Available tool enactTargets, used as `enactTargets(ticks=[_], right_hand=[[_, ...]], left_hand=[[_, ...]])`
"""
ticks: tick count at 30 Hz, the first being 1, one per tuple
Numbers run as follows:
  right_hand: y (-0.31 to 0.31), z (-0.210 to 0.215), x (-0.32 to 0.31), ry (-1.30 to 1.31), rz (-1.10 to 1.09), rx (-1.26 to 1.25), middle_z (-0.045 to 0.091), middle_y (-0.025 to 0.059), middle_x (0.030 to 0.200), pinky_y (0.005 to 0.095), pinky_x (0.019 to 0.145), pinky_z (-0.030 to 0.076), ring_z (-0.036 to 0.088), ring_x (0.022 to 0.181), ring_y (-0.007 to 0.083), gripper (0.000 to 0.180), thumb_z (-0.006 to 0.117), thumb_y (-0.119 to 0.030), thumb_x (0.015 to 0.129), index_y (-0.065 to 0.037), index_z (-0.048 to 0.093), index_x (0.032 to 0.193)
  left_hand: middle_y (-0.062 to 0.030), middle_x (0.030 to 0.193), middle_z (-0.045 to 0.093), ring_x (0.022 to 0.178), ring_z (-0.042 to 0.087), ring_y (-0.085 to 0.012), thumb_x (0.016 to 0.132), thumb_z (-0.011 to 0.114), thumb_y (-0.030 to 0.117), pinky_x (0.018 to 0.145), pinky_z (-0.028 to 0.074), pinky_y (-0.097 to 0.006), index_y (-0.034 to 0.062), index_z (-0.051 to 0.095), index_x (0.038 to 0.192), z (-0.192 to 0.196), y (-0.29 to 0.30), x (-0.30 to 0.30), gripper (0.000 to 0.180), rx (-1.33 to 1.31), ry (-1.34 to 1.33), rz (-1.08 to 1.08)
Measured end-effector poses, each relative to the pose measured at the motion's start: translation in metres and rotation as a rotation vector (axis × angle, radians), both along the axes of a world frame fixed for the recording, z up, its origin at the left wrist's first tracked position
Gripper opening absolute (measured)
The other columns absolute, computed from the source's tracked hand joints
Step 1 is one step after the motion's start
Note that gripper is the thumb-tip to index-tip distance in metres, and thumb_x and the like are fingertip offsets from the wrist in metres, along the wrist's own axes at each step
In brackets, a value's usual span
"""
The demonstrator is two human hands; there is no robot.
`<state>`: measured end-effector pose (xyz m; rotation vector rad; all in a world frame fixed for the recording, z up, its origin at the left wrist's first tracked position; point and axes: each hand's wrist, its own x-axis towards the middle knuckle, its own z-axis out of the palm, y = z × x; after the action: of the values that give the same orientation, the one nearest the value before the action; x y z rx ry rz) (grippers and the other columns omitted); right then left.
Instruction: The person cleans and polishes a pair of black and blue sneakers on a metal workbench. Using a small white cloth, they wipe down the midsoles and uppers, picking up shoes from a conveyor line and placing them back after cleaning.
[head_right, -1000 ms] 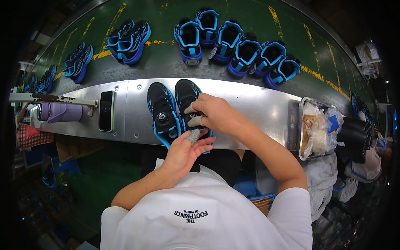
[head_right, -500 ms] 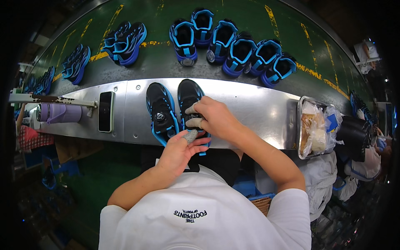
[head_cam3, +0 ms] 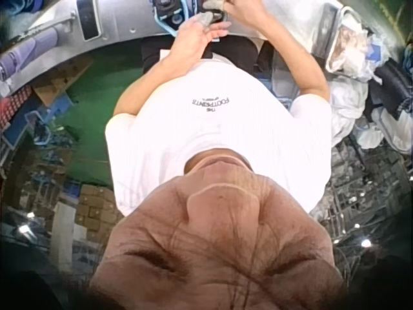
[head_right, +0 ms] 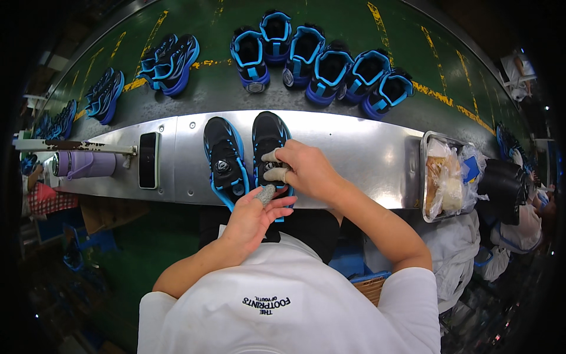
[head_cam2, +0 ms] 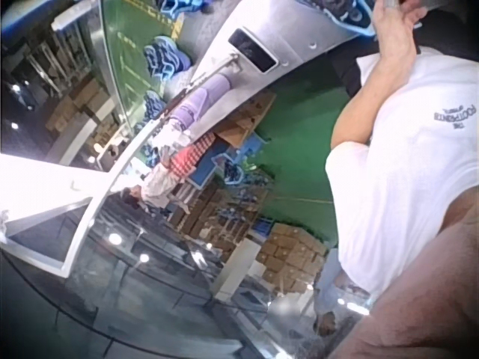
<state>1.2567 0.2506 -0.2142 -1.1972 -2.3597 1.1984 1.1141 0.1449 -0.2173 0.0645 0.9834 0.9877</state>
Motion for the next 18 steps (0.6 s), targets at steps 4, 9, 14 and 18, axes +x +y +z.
enactTargets(ticks=[4,9,14,18], right_hand=[[0.032,0.006,0.010,0.053,0.249,-0.110,0.055,0.0097,0.089,0.0345,0.079,0.047,0.057,0.086,0.0242,0.033,0.073,-0.019,0.078,-0.014,0.072,0.110],[0.033,-0.012,0.004,0.122,0.361,-0.119,0.055,0.0087,0.093,0.0316,0.074,0.048,0.057,0.087,0.0205,0.035,0.074,-0.018,0.078,-0.013,0.071,0.112],[-0.014,-0.021,-0.007,0.061,-0.079,0.172,0.056,0.0080,0.083,0.0329,0.069,0.046,0.057,0.077,0.0210,0.031,0.077,-0.018,0.076,-0.012,0.072,0.106],[0.004,-0.017,-0.003,0.111,-0.063,0.024,0.057,0.0065,0.083,0.0307,0.069,0.046,0.055,0.073,0.0184,0.032,0.077,-0.023,0.079,-0.012,0.071,0.108]], left_hand=[[-0.0145,0.122,0.057,0.113,0.061,-0.0297,0.099,0.045,0.008,0.089,0.053,-0.038,-0.0056,0.051,0.122,-0.003,0.001,-0.004,0.028,-0.002,-0.045,-0.042],[-0.0143,0.123,0.057,0.111,0.061,-0.0297,0.100,0.044,0.010,0.088,0.054,-0.038,-0.0051,0.051,0.121,-0.008,-0.003,0.004,0.027,-0.017,-0.004,-0.011],[-0.0142,0.121,0.058,0.103,0.064,-0.0266,0.100,0.048,0.015,0.083,0.055,-0.037,-0.0051,0.051,0.122,-0.012,0.002,-0.006,0.029,0.026,-0.024,-0.109],[-0.0100,0.102,0.065,0.066,0.064,-0.0180,0.096,0.057,0.014,0.069,0.054,-0.029,-0.0004,0.066,0.109,0.035,0.011,-0.057,0.022,0.294,0.430,-0.730]])
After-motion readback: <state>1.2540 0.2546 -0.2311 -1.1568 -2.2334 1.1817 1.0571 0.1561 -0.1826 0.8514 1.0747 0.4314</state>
